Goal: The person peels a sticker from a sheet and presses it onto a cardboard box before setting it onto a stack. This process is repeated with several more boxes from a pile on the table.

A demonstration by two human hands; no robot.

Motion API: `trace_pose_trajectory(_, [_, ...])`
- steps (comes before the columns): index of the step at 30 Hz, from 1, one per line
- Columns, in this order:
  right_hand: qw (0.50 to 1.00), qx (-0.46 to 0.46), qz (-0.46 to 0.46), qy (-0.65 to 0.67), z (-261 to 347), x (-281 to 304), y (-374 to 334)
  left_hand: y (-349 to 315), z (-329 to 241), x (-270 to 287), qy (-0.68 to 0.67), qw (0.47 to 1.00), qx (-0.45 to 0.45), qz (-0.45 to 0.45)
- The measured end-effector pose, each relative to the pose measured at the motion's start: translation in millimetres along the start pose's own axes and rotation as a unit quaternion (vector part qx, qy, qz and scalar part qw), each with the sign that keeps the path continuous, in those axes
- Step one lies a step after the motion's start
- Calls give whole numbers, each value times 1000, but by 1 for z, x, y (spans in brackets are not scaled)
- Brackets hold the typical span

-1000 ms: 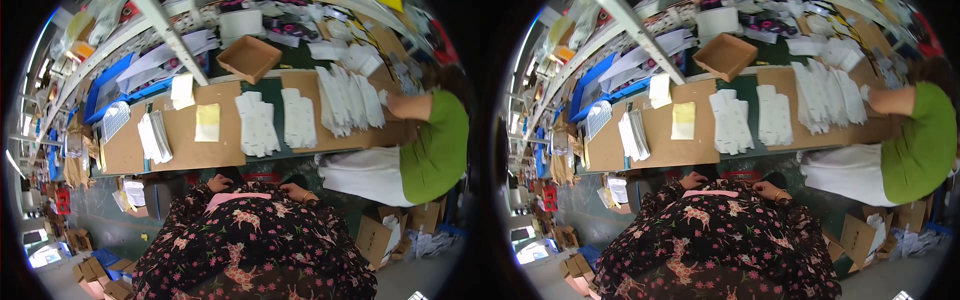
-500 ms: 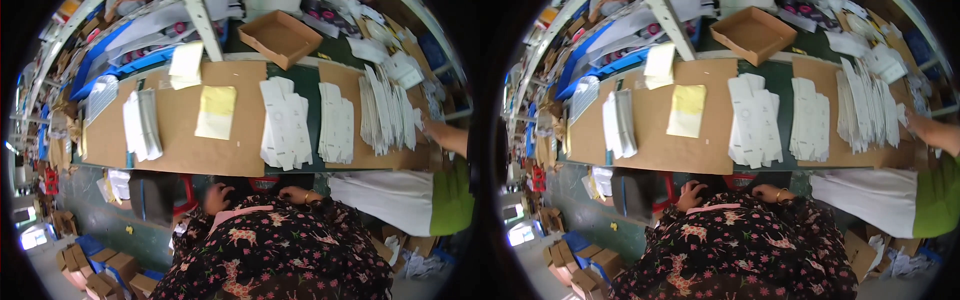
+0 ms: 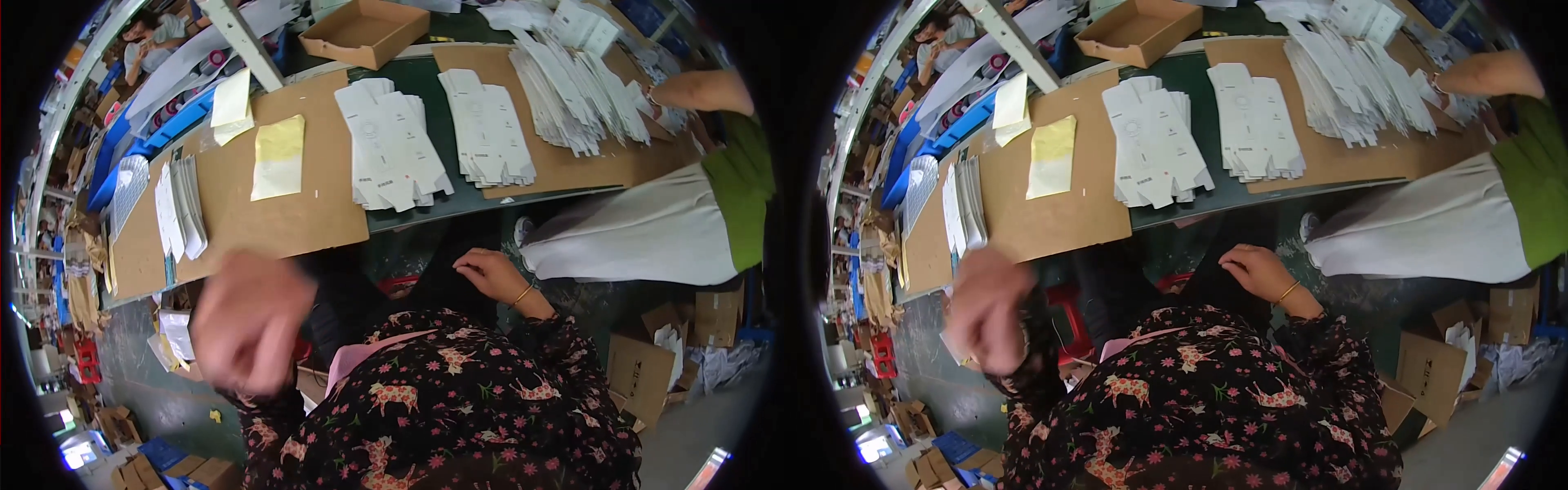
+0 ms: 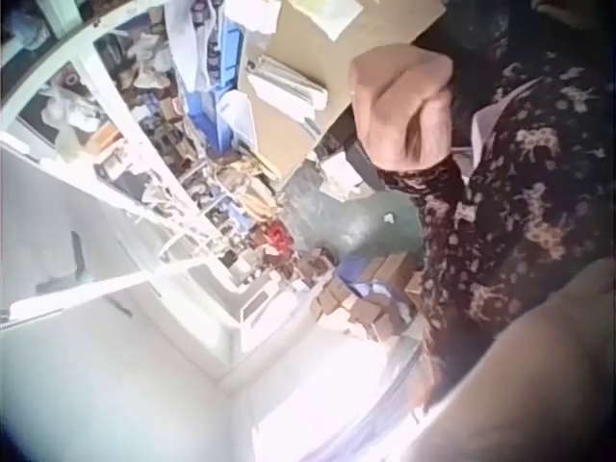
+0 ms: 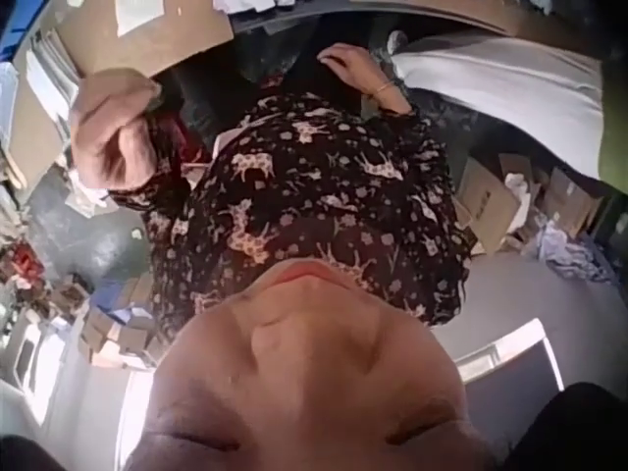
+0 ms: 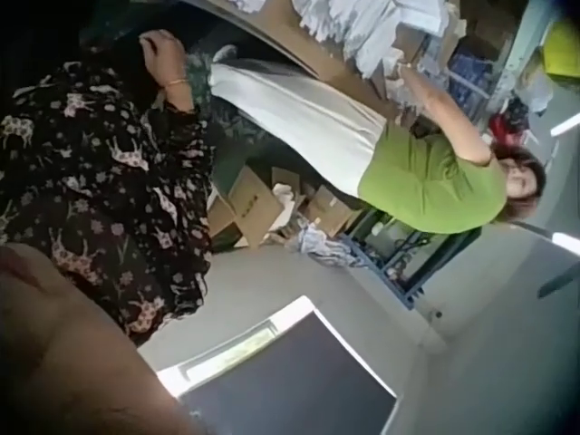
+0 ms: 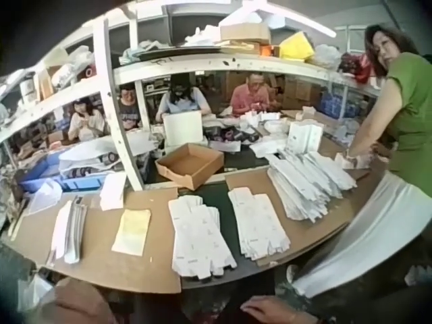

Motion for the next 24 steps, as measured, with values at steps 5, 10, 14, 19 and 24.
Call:
trace_pose_trajectory(5, [993, -39, -40, 106, 30, 21, 9, -5, -40, 20, 276, 959, 55, -28])
trace_pose_trajectory(10, [979, -56, -93, 171, 56, 25, 29, 13, -48, 20, 221, 917, -200, -263])
trace_pose_trajectory(14, [975, -50, -141, 162, 61, 40, 40, 28, -52, 12, 144, 810, -364, -436])
trace_pose_trajectory(19, [965, -16, -249, 82, 54, 64, 60, 54, -56, -1, 32, 591, -523, -613])
trace_pose_trajectory(24, [939, -69, -327, 82, 18, 101, 77, 88, -52, -18, -107, 379, -576, -716])
Point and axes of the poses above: each hand's wrist, its own y-axis towards the middle knuckle, its own x-axis out of the back of the hand, z = x × y, the point moved 2 cm from there along y, towards the middle knuckle, and after that the axes turned 13 degrees about -x, right-handed, at the moved point
